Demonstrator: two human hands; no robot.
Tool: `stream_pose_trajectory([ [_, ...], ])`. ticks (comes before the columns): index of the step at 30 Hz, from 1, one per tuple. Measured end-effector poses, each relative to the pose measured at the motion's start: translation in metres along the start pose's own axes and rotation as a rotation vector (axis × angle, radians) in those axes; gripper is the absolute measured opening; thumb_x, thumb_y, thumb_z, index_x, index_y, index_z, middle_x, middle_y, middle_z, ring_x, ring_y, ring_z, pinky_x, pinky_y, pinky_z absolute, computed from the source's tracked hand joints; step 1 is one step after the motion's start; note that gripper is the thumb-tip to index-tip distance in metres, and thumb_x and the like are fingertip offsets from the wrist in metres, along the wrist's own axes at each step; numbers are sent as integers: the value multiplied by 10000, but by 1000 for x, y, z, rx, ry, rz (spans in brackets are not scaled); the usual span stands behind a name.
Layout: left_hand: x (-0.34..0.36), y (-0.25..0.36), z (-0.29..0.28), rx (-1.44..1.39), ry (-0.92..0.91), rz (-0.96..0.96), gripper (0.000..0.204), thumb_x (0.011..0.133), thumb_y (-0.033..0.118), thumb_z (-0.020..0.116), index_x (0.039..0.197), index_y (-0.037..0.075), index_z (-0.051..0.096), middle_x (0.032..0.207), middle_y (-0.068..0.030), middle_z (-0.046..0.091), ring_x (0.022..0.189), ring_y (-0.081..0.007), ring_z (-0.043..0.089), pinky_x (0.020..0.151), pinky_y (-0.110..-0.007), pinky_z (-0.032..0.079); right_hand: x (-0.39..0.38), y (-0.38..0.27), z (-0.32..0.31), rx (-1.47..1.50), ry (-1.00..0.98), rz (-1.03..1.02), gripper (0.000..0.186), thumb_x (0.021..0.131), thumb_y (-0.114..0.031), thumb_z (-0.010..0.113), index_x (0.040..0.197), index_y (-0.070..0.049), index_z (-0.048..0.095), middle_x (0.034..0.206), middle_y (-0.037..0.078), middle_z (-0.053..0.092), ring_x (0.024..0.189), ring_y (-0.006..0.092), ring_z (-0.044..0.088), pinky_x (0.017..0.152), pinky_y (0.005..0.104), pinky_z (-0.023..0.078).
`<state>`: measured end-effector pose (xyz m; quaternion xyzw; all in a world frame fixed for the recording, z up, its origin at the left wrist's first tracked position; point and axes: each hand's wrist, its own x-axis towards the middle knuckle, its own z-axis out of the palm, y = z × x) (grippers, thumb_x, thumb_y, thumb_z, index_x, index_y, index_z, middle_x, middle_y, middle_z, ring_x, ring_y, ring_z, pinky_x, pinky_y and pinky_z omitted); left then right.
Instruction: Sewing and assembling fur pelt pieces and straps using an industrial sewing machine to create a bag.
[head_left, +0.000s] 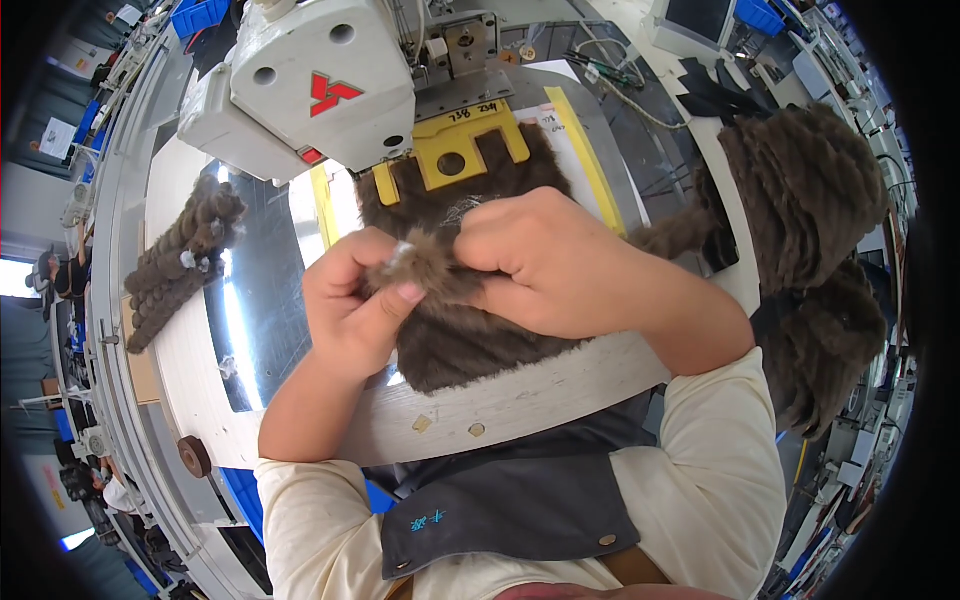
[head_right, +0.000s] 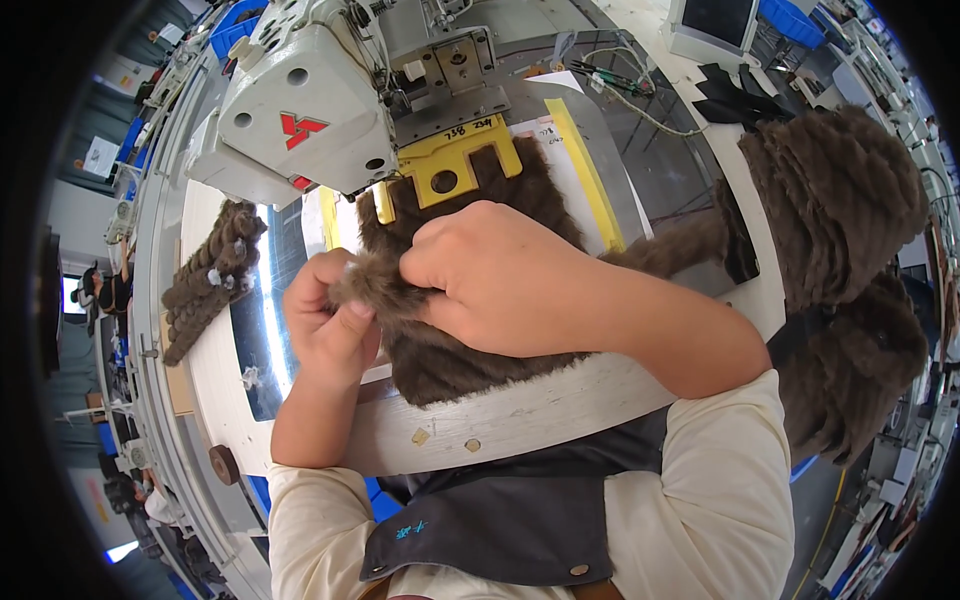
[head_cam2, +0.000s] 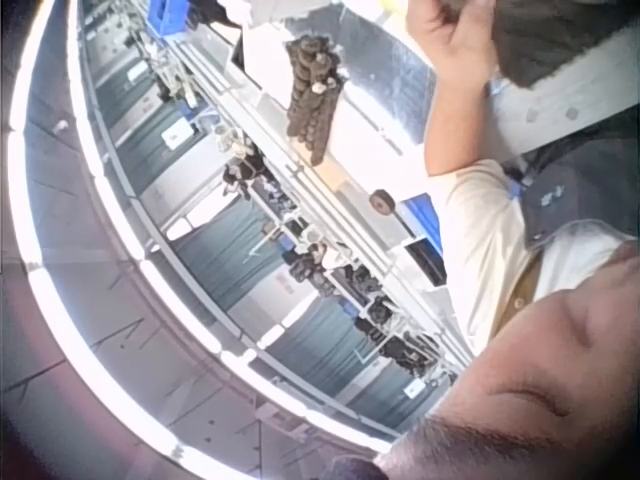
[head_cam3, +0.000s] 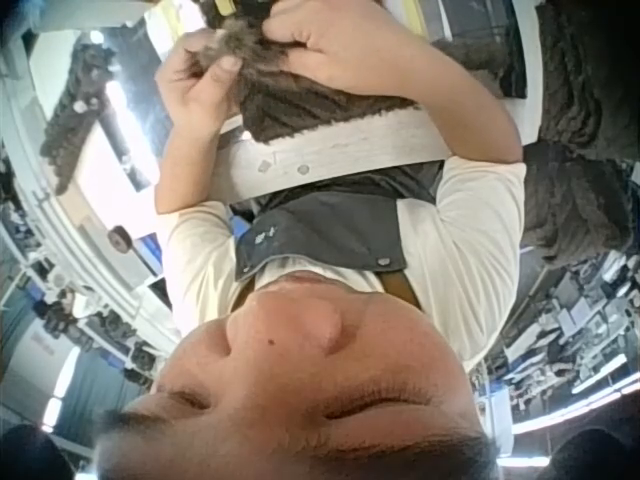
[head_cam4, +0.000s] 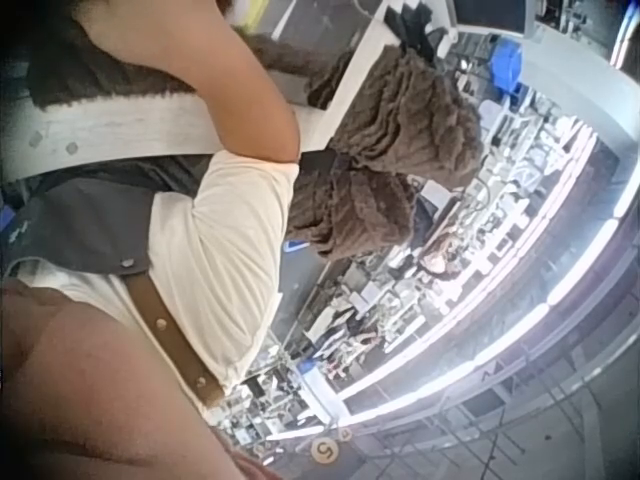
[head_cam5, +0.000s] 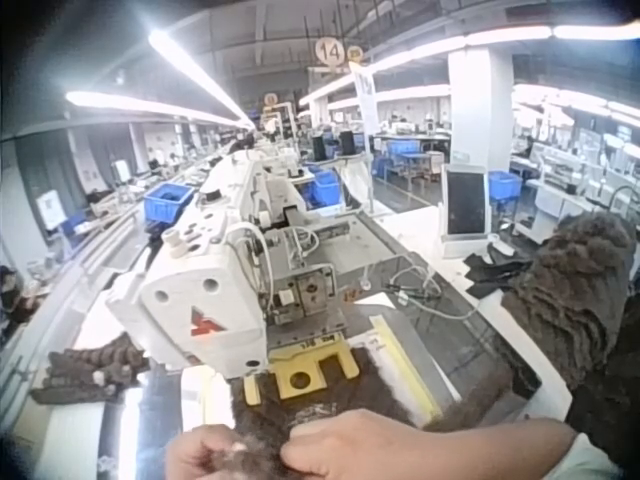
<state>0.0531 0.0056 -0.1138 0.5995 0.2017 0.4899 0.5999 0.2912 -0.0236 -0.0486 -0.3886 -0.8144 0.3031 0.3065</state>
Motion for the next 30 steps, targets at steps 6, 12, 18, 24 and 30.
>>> stream_pose_trajectory([
  [6, 8, -4, 13, 135, 43, 29, 334, 868, 59, 826, 1174, -5, 711, 1069, -65, 680, 927, -157, 642, 864, -303, 527, 0, 4, 12, -4, 171, -50, 178, 827, -95, 787, 818, 5, 640, 782, 163, 599, 740, 412, 612, 641, 457, 489],
  [12, 9, 5, 5, 390, -46, 187, 227, 822, -21, 771, 1046, -5, 736, 976, -98, 675, 876, -213, 655, 779, -325, 521, 1, -5, 5, 77, 114, 14, 209, 814, -125, 825, 939, -1, 712, 816, 107, 656, 749, 260, 688, 648, 361, 551],
  [18, 14, 4, 6, 575, -227, 148, 257, 753, -66, 737, 1004, -13, 728, 919, -119, 679, 817, -261, 662, 714, -346, 521, -3, -9, -9, 4, 12, 82, 256, 837, -196, 790, 957, 16, 713, 830, 160, 684, 801, 346, 690, 745, 417, 547],
  [24, 17, 4, 13, 577, -271, 46, 254, 738, -50, 760, 986, -1, 736, 911, -124, 689, 809, -284, 670, 706, -363, 523, -3, -11, -15, 22, -54, 210, 266, 839, -206, 793, 952, 30, 744, 795, 198, 722, 768, 369, 717, 738, 414, 558],
  [30, 17, 0, 13, 563, -258, 3, 220, 786, 16, 814, 990, 7, 733, 908, -127, 686, 802, -291, 660, 721, -360, 518, 2, -10, -15, 78, -103, 284, 257, 862, -184, 785, 958, 50, 740, 762, 179, 728, 702, 294, 728, 674, 367, 564],
])
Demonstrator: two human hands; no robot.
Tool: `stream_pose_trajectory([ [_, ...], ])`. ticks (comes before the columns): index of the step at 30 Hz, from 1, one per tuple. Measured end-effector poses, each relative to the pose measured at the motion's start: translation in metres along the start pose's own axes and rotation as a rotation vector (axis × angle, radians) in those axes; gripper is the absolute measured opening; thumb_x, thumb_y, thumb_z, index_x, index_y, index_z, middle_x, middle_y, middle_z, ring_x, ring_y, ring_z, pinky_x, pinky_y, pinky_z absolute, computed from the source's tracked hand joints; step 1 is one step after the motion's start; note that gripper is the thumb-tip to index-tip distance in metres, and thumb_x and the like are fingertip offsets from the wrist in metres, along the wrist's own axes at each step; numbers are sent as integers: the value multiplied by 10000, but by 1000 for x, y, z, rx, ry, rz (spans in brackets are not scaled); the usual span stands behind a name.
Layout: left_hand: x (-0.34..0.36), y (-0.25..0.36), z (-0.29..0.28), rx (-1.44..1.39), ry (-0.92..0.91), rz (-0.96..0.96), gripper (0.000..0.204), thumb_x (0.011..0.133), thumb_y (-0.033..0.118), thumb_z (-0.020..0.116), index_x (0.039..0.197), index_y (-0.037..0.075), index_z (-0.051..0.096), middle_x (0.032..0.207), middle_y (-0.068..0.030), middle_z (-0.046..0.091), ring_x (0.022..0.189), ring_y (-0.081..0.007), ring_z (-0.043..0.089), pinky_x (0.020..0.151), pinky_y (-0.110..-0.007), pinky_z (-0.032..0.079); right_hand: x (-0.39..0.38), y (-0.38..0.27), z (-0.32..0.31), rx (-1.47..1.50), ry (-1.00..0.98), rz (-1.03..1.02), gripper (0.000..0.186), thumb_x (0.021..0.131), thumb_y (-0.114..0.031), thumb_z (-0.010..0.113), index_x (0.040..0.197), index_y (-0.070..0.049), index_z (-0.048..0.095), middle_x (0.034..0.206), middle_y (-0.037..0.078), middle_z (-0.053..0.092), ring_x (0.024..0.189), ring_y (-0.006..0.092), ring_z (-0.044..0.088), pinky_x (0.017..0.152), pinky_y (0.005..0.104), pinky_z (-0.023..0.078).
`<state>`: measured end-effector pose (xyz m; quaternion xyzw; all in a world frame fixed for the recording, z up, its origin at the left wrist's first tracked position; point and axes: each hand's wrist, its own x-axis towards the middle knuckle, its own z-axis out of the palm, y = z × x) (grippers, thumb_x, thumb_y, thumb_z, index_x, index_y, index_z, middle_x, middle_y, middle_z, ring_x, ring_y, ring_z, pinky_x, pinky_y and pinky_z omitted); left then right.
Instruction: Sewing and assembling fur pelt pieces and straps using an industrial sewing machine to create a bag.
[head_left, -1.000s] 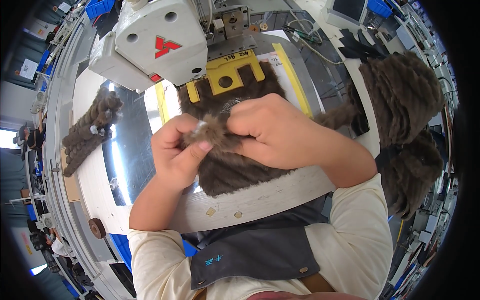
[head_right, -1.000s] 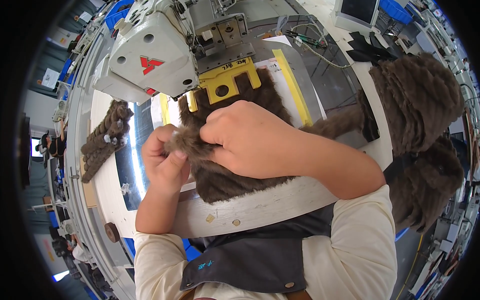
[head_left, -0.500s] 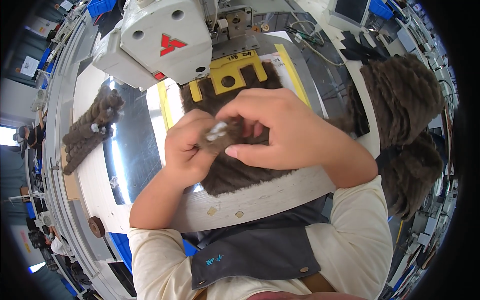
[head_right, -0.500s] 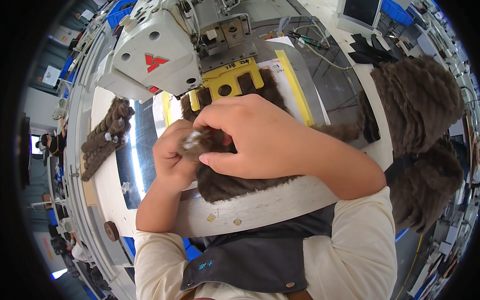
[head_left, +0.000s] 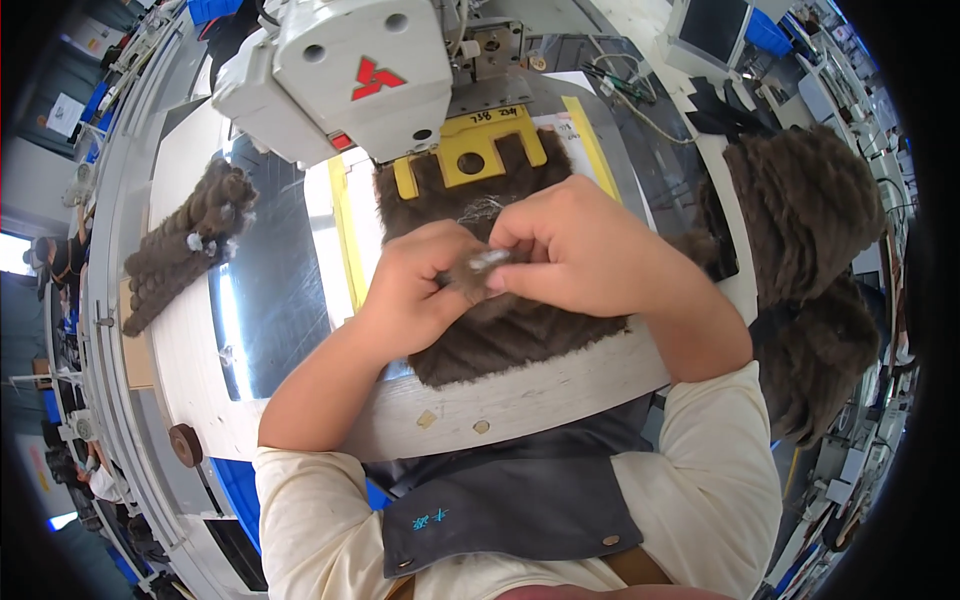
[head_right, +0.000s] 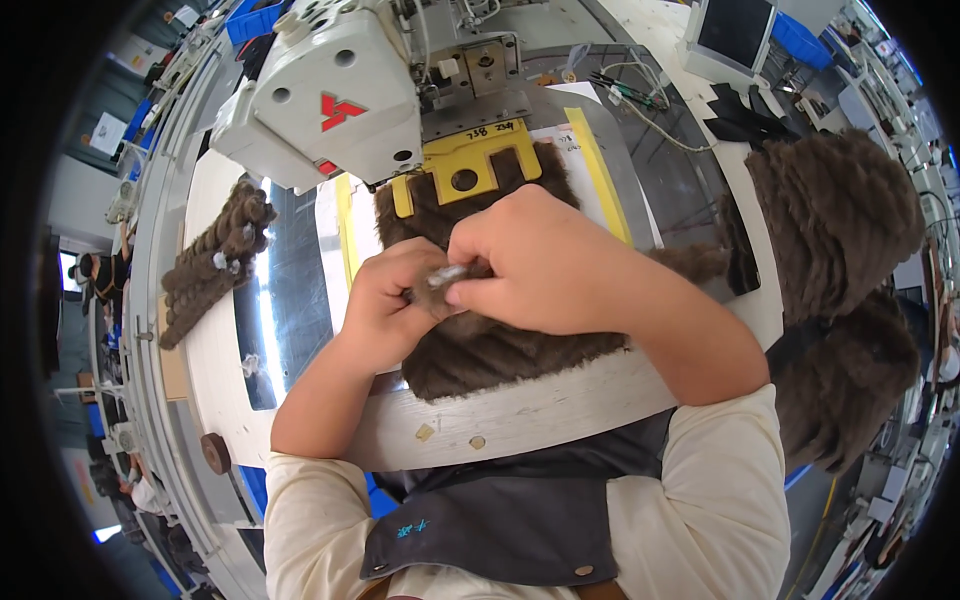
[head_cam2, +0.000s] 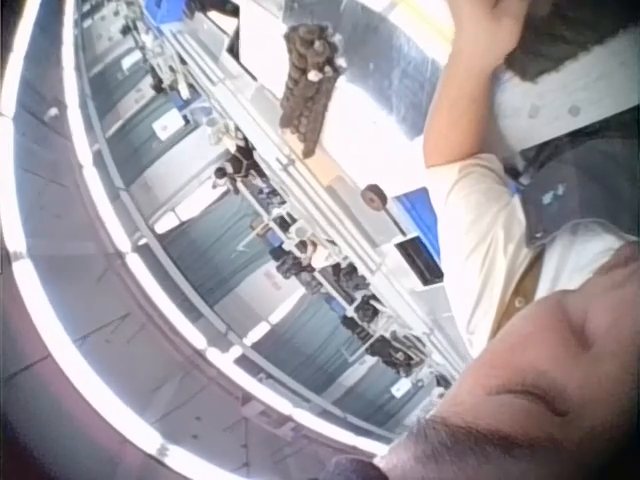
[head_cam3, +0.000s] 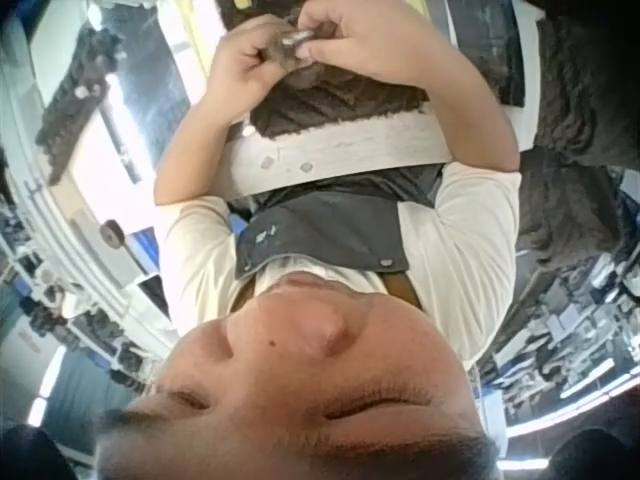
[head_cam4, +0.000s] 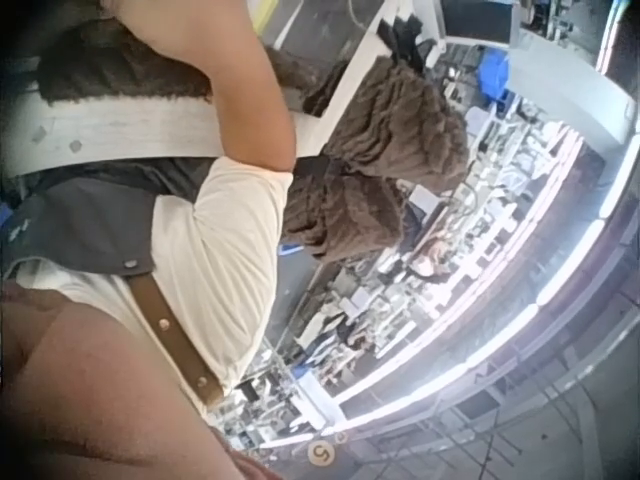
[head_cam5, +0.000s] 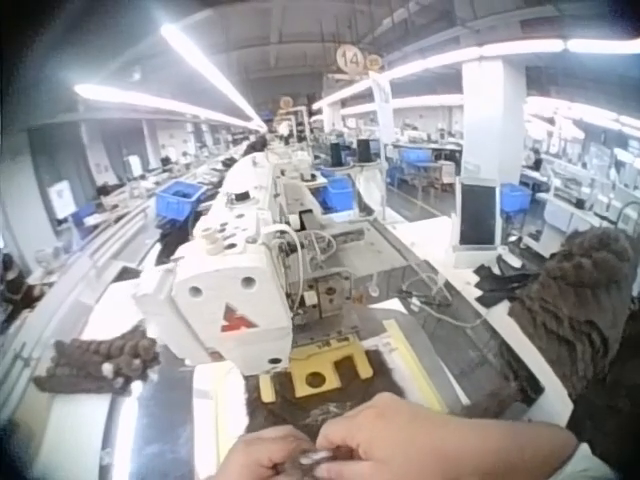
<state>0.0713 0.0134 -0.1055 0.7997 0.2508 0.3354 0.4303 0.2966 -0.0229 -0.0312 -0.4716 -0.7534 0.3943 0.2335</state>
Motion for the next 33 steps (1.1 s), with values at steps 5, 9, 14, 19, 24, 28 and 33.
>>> stream_pose_trajectory([
  [5, 4, -10, 10, -423, -17, -389, 161, 999, 124, 712, 1106, 9, 677, 878, -48, 656, 815, -123, 593, 737, -310, 493, 23, 22, 6, 205, 16, 217, 182, 941, -142, 774, 954, 31, 721, 780, 47, 717, 645, 93, 668, 566, 238, 533],
  [9, 11, -28, 6, -551, 9, -506, 215, 1059, 165, 648, 1207, 8, 646, 996, -28, 688, 861, -104, 633, 793, -275, 540, 48, 45, 6, 334, -10, 276, 223, 964, -177, 759, 1001, 40, 718, 817, 52, 717, 651, 105, 676, 572, 240, 558],
  [14, 13, -35, -2, -779, 40, -561, 237, 1054, 159, 656, 1227, -3, 648, 952, -38, 691, 811, -117, 640, 713, -269, 542, 72, 54, 5, 530, -73, 395, 239, 956, -158, 758, 1010, 69, 709, 848, 81, 713, 682, 137, 698, 583, 259, 594],
  [19, 16, -66, 7, -251, 362, -611, 294, 1002, 182, 712, 1149, -68, 663, 994, -164, 721, 884, -289, 698, 808, -389, 544, 98, 80, 18, 547, -95, 440, 179, 962, -100, 719, 1020, 67, 700, 847, 80, 705, 661, 144, 693, 572, 266, 587],
  [24, 9, -61, -2, 127, 339, -385, 266, 991, 108, 631, 1232, 3, 668, 1018, -213, 713, 882, -408, 702, 800, -442, 553, 128, 85, 24, 29, 6, 331, 246, 929, -32, 703, 1140, 86, 665, 942, 111, 716, 635, 153, 668, 557, 294, 572],
  [28, 6, -40, -20, 620, 11, -313, 463, 910, 10, 579, 1361, 80, 656, 1165, -149, 730, 962, -394, 692, 833, -454, 552, 135, 88, 32, -13, 152, 235, 173, 936, -88, 698, 1007, 69, 717, 820, 156, 739, 583, 199, 693, 571, 337, 573],
  [33, 3, -44, -16, 894, -31, -37, 563, 838, 20, 607, 1393, 99, 654, 1358, -75, 688, 1080, -278, 665, 901, -415, 516, 143, 131, 33, -272, 242, -117, 280, 812, -205, 786, 1010, -13, 734, 952, 171, 753, 819, 358, 729, 785, 455, 570],
])
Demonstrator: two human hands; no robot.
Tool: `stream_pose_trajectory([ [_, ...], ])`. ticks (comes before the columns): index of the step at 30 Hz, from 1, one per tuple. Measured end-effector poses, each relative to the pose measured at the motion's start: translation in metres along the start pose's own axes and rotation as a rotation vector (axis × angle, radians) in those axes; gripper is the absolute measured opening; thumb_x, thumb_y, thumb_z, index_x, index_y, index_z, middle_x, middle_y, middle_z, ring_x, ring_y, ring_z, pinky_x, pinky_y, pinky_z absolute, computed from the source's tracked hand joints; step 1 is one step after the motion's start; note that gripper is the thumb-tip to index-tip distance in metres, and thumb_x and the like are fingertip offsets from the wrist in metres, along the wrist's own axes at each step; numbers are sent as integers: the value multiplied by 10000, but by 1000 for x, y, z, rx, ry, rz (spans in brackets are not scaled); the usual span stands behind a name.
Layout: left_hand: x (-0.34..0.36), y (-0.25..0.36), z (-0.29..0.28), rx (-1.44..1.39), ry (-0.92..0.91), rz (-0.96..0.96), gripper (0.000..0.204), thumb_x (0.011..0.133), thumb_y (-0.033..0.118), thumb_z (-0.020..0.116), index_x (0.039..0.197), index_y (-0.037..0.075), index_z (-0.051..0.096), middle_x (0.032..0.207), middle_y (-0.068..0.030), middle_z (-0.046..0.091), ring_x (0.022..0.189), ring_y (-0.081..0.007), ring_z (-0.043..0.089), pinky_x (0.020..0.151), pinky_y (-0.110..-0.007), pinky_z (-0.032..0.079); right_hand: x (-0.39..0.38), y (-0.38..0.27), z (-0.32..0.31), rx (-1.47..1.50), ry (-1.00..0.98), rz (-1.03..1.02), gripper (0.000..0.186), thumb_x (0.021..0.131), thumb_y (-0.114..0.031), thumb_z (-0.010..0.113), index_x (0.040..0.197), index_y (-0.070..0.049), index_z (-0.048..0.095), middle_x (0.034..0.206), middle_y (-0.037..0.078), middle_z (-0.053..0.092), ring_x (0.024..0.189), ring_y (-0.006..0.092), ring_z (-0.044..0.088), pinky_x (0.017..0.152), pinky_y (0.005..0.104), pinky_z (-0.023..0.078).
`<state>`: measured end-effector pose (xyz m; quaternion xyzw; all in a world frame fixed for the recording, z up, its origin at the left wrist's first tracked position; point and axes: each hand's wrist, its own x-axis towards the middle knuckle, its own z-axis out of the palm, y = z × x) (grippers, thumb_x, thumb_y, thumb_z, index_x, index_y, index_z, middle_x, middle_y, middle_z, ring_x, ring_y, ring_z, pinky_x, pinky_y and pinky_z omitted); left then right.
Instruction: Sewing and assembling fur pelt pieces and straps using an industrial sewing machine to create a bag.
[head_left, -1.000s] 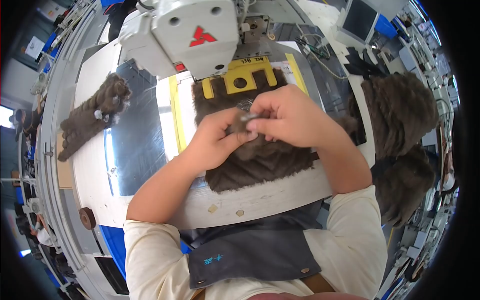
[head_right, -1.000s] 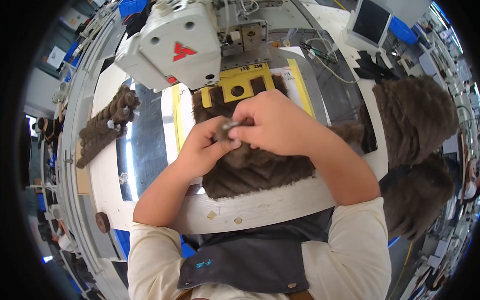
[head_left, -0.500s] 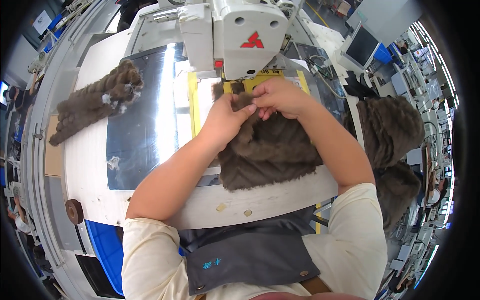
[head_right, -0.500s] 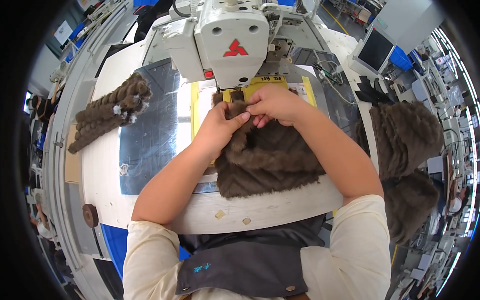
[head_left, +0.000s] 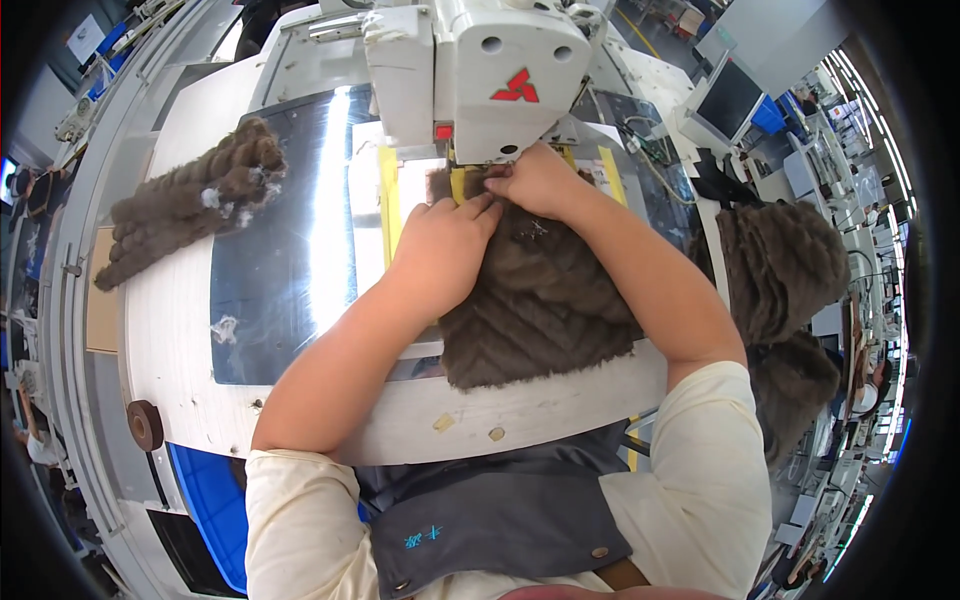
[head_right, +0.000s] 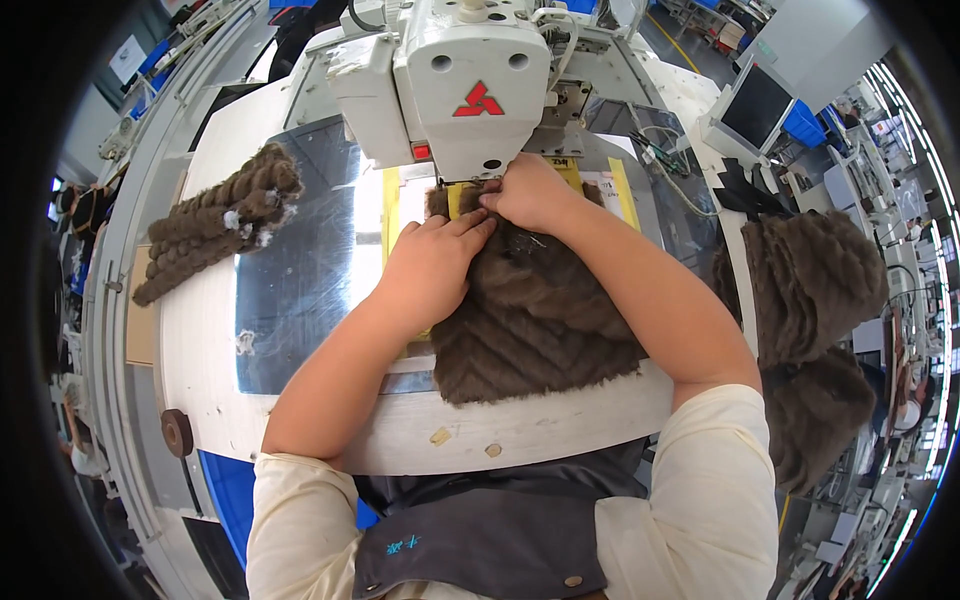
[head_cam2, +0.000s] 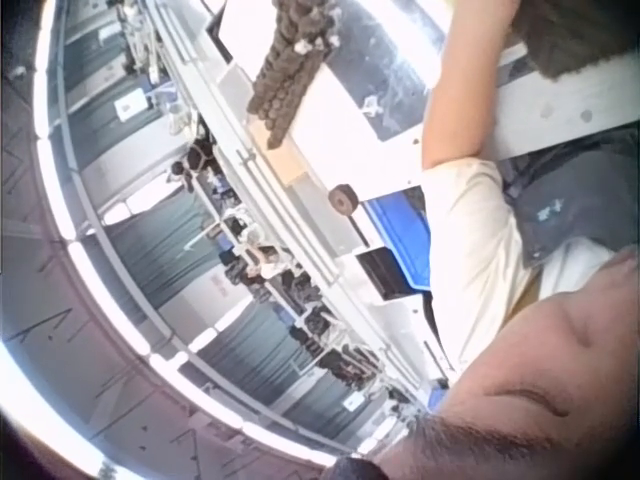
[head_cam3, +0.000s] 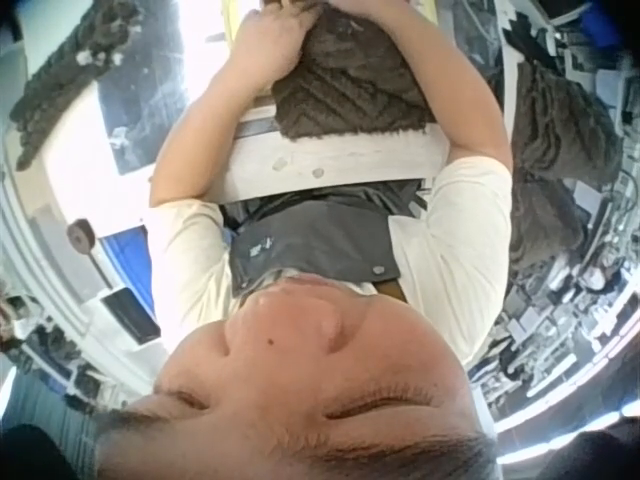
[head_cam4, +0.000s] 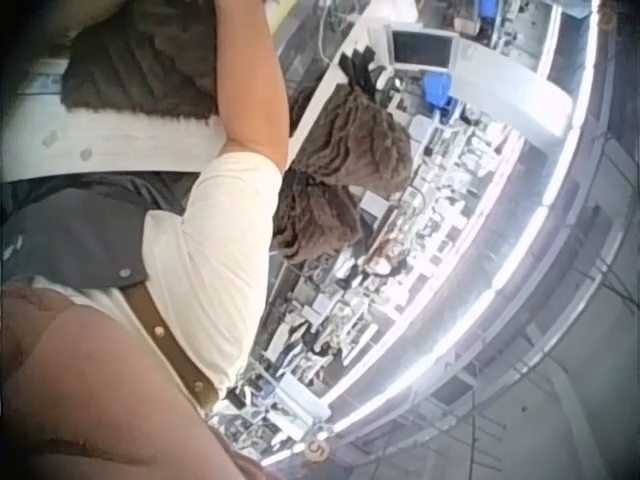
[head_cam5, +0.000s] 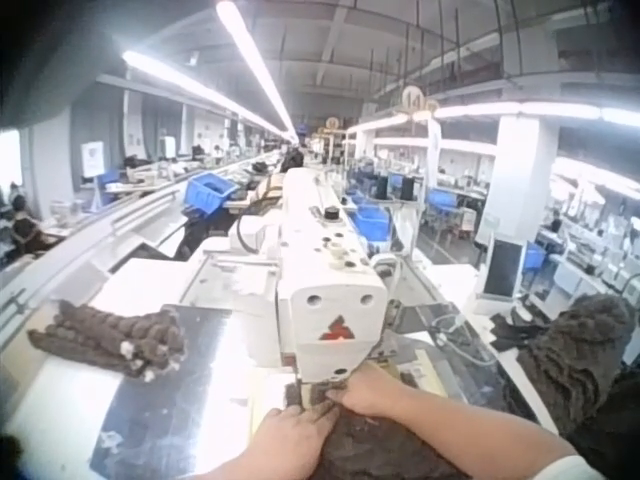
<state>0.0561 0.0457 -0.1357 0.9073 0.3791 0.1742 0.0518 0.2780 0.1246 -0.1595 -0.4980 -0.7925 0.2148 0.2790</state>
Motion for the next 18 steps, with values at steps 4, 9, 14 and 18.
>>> stream_pose_trajectory([
  [4, -1, -3, 9, 178, 6, 16, 503, 891, 71, 580, 1387, 107, 655, 1375, -27, 691, 1032, -212, 668, 862, -378, 499, 7, -27, -16, -212, -118, 122, 346, 757, -262, 811, 1019, -46, 743, 993, 164, 755, 962, 397, 711, 854, 466, 560],
  [9, 14, -11, 14, 220, 67, 64, 354, 910, 112, 577, 1238, 88, 709, 1252, -30, 739, 952, -213, 681, 850, -381, 499, 13, -10, -13, -171, -78, 53, 393, 736, -258, 810, 1075, -68, 749, 1075, 198, 742, 1027, 404, 702, 907, 462, 567],
  [14, 23, -19, 17, 213, 99, 110, 267, 894, 122, 598, 1119, 71, 732, 1173, -49, 761, 906, -225, 691, 855, -393, 503, 21, -3, -13, -113, -66, 30, 402, 738, -245, 805, 1094, -66, 749, 1103, 196, 744, 1023, 402, 704, 900, 463, 567],
  [18, 26, -23, 21, 213, 141, 100, 269, 891, 120, 602, 1121, 68, 731, 1199, -58, 756, 921, -234, 697, 853, -396, 500, 21, 14, -12, 42, -98, 67, 347, 743, -236, 806, 1029, -45, 759, 976, 176, 758, 948, 384, 718, 845, 436, 567],
])
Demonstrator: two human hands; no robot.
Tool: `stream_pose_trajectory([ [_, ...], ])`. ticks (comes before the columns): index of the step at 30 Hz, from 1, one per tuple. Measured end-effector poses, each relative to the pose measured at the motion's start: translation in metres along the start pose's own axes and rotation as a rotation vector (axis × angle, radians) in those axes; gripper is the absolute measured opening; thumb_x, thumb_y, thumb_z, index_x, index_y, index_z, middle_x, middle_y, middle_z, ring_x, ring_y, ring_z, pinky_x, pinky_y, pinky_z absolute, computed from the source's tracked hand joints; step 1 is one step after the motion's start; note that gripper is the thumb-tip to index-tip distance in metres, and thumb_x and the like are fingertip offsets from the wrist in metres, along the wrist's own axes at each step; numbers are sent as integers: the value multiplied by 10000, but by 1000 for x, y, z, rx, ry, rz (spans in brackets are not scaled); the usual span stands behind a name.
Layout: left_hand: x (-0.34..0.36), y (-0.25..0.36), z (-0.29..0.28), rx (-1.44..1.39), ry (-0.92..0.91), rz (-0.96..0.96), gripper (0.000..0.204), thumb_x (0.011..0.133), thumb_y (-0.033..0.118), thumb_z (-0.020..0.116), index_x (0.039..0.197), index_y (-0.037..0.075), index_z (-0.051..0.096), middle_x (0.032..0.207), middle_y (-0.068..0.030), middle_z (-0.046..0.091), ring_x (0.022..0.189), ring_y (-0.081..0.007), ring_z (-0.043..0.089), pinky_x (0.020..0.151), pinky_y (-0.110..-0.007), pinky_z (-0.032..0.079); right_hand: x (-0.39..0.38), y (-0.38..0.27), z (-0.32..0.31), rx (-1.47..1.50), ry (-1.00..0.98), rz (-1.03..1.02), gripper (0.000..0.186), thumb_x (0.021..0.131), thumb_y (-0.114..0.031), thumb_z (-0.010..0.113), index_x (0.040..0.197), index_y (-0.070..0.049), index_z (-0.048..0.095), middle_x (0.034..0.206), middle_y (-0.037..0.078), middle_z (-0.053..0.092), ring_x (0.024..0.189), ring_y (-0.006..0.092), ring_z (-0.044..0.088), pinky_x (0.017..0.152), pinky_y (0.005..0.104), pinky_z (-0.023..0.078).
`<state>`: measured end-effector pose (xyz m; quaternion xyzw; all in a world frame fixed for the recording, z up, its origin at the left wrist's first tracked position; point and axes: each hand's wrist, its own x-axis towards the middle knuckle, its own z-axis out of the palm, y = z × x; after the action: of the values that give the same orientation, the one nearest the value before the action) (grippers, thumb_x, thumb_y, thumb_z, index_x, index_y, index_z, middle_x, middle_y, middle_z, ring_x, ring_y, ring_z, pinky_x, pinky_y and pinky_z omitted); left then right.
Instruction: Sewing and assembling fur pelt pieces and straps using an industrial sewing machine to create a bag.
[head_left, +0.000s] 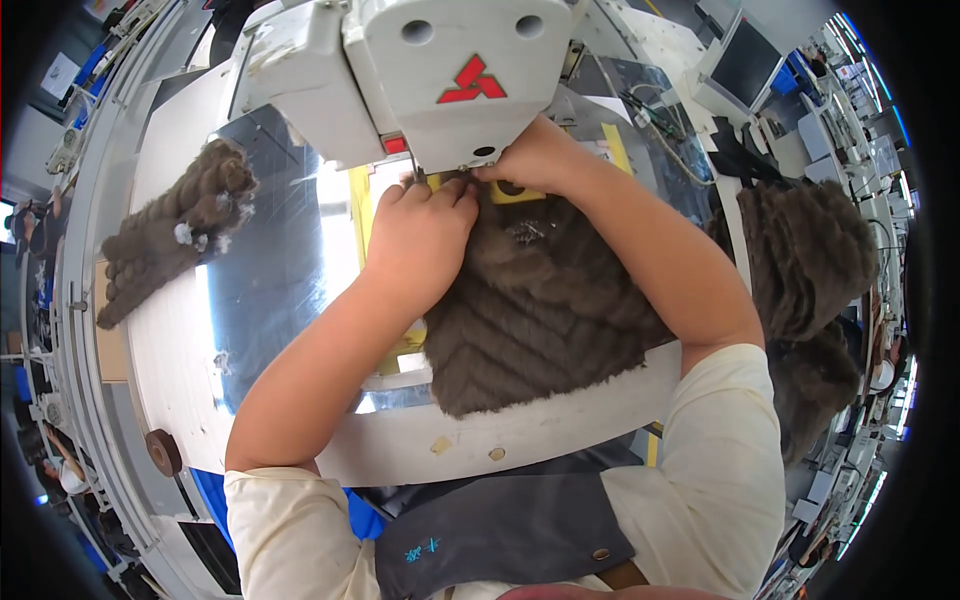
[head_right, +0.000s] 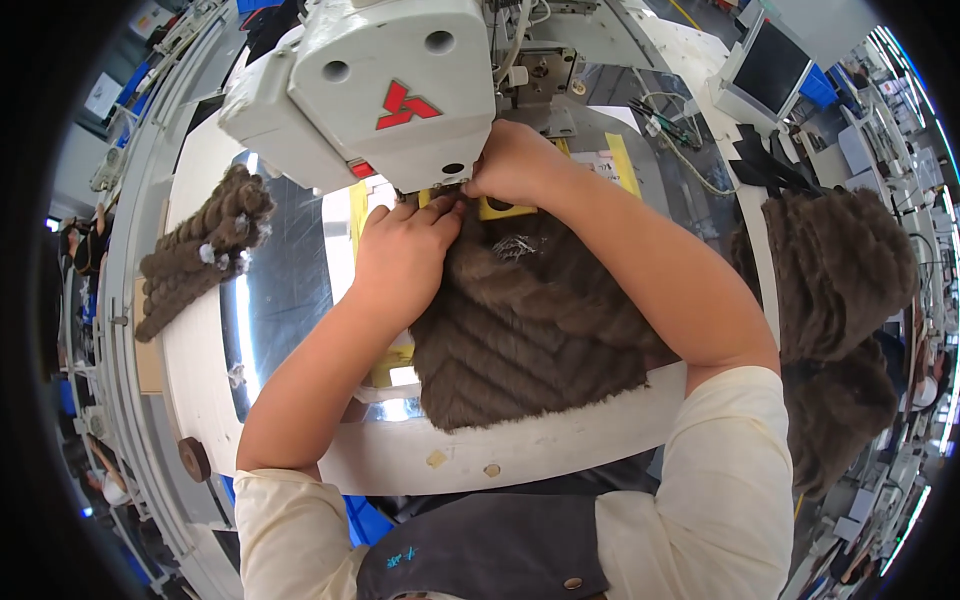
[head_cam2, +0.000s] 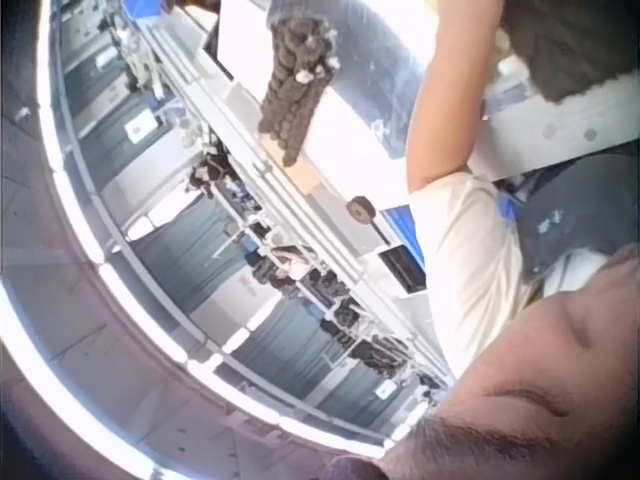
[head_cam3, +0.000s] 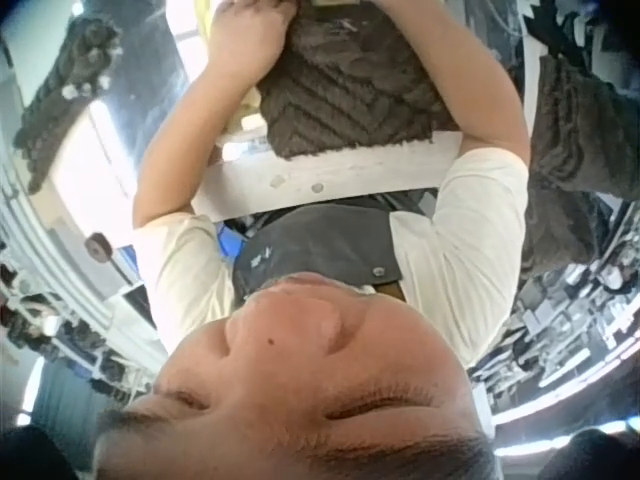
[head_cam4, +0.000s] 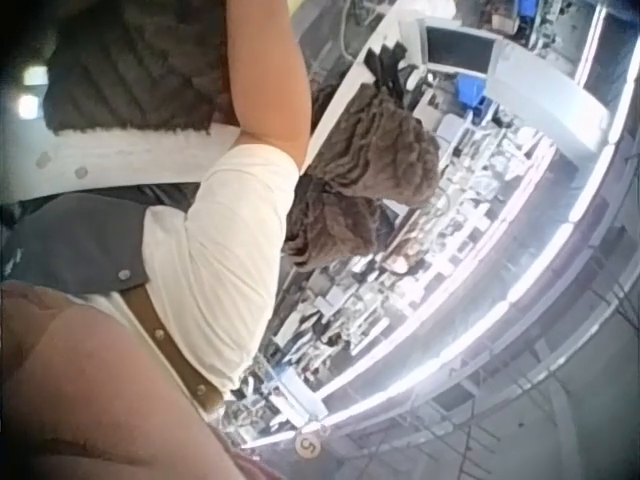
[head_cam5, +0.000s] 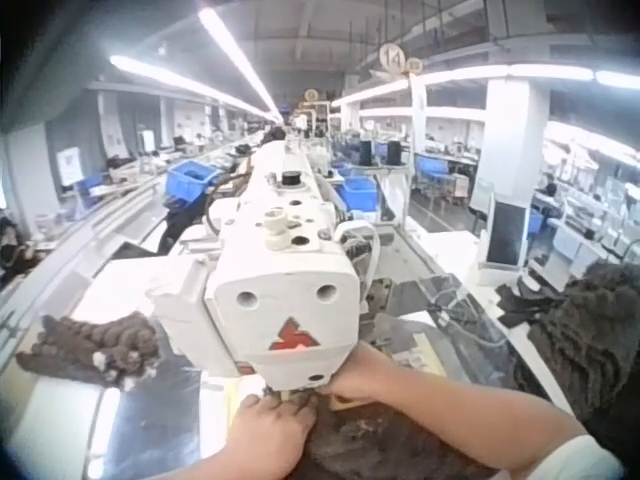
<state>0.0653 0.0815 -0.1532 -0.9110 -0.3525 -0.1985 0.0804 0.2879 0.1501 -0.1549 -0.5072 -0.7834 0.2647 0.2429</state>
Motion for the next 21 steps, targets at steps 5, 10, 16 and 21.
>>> stream_pose_trajectory([
  [5, 2, 1, -4, 28, -93, -26, 376, 882, 89, 579, 1229, 111, 723, 1278, -29, 732, 985, -222, 686, 834, -368, 486, -2, -8, -4, 50, -19, 162, 268, 749, -215, 792, 919, -11, 760, 849, 182, 747, 844, 375, 722, 788, 430, 554],
  [10, 4, -2, -10, -31, -151, -34, 395, 860, 81, 587, 1234, 88, 715, 1268, -65, 720, 1014, -233, 687, 820, -376, 487, -8, -42, -25, 118, -49, 350, 252, 760, -204, 766, 896, 9, 757, 842, 212, 741, 825, 392, 717, 776, 447, 553],
  [16, 6, -4, -13, -63, -170, -27, 430, 833, 48, 585, 1243, 65, 713, 1293, -109, 710, 1050, -273, 681, 853, -397, 500, -7, -32, -11, -22, 69, 206, 242, 778, -199, 735, 899, 9, 762, 874, 232, 739, 864, 428, 711, 789, 467, 561],
  [21, 5, -3, -13, -124, -184, -38, 454, 814, 17, 590, 1250, 48, 710, 1330, -134, 693, 1042, -293, 677, 873, -403, 506, -3, -14, 0, -39, 100, 137, 201, 758, -163, 723, 872, -3, 763, 855, 224, 736, 859, 426, 709, 792, 477, 566],
])
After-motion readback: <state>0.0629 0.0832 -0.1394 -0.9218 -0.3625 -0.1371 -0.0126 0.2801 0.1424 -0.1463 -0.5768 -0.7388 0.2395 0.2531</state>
